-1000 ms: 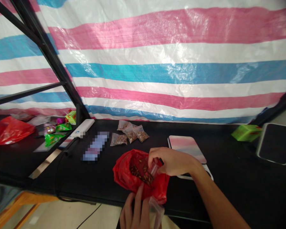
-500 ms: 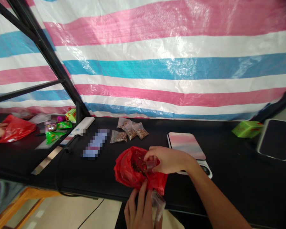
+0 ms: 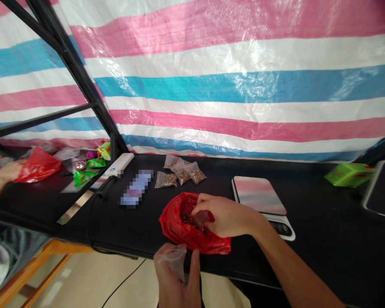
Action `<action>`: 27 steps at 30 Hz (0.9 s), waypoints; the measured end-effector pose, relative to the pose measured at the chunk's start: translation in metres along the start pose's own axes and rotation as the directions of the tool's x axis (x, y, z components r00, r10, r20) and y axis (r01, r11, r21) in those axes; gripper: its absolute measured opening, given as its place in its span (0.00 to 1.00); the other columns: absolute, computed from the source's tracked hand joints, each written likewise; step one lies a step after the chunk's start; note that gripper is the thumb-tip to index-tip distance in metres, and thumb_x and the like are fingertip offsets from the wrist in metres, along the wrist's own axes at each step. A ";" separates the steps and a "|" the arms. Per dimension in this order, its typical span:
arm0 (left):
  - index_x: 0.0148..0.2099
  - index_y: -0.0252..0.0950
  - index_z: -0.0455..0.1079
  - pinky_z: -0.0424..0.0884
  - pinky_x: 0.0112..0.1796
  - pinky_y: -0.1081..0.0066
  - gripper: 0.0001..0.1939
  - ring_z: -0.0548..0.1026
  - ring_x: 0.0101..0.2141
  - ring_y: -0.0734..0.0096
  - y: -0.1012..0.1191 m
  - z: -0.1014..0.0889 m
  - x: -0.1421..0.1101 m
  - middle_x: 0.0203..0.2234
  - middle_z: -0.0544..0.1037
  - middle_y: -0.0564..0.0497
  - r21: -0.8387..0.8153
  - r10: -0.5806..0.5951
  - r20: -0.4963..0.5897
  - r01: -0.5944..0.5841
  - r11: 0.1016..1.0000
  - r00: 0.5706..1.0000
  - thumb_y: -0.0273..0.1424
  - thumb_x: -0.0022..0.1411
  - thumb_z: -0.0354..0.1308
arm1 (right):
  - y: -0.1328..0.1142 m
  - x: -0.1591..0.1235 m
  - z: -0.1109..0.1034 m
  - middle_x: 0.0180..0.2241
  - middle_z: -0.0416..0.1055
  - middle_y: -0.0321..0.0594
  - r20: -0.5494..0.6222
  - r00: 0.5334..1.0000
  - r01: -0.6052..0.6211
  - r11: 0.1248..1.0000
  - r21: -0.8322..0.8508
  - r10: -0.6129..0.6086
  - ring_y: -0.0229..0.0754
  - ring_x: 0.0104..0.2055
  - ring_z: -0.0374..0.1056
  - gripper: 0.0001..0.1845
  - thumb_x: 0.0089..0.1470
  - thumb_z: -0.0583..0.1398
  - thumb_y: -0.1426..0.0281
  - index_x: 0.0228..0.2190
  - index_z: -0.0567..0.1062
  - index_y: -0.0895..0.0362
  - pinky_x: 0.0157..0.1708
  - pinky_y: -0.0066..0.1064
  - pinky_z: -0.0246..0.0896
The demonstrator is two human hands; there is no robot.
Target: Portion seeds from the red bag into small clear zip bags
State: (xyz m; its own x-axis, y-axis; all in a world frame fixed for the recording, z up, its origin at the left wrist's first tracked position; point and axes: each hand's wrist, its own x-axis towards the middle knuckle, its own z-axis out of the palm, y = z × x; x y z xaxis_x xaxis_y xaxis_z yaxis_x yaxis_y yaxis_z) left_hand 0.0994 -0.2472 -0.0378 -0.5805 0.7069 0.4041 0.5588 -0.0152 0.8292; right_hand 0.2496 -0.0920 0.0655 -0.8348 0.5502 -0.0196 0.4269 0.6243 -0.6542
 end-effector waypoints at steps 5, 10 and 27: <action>0.47 0.38 0.61 0.75 0.36 0.61 0.15 0.78 0.36 0.60 0.013 0.022 0.008 0.37 0.74 0.46 -0.002 -0.258 0.099 0.260 0.966 0.961 0.38 0.64 0.62 | -0.002 0.005 0.012 0.47 0.73 0.39 -0.014 1.000 0.020 0.999 -0.050 -0.020 0.44 0.45 0.73 0.25 0.44 0.59 0.83 0.43 0.79 0.52 0.43 0.30 0.64; 0.43 0.41 0.59 0.70 0.28 0.67 0.06 0.75 0.25 0.65 0.014 0.011 0.006 0.26 0.72 0.55 0.066 -0.346 0.137 0.340 0.938 0.928 0.29 0.65 0.54 | -0.002 0.009 0.019 0.44 0.73 0.41 -0.077 0.997 -0.011 0.990 -0.139 0.000 0.46 0.42 0.71 0.21 0.43 0.61 0.78 0.42 0.75 0.54 0.41 0.32 0.63; 0.45 0.39 0.60 0.77 0.31 0.64 0.13 0.79 0.30 0.64 0.006 0.008 0.042 0.31 0.76 0.52 -0.060 -0.324 0.197 0.341 0.938 0.925 0.32 0.62 0.60 | -0.001 0.010 0.020 0.47 0.73 0.41 -0.026 0.996 0.084 0.994 -0.076 -0.086 0.45 0.44 0.72 0.23 0.46 0.62 0.78 0.46 0.76 0.53 0.43 0.31 0.65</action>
State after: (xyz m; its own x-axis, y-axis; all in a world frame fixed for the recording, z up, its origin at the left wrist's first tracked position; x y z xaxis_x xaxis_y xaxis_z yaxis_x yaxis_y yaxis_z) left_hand 0.0830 -0.2122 -0.0184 -0.6014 0.7984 0.0295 0.2909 0.1845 0.9388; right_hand 0.2344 -0.0983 0.0506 -0.8590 0.5087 0.0568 0.3803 0.7085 -0.5946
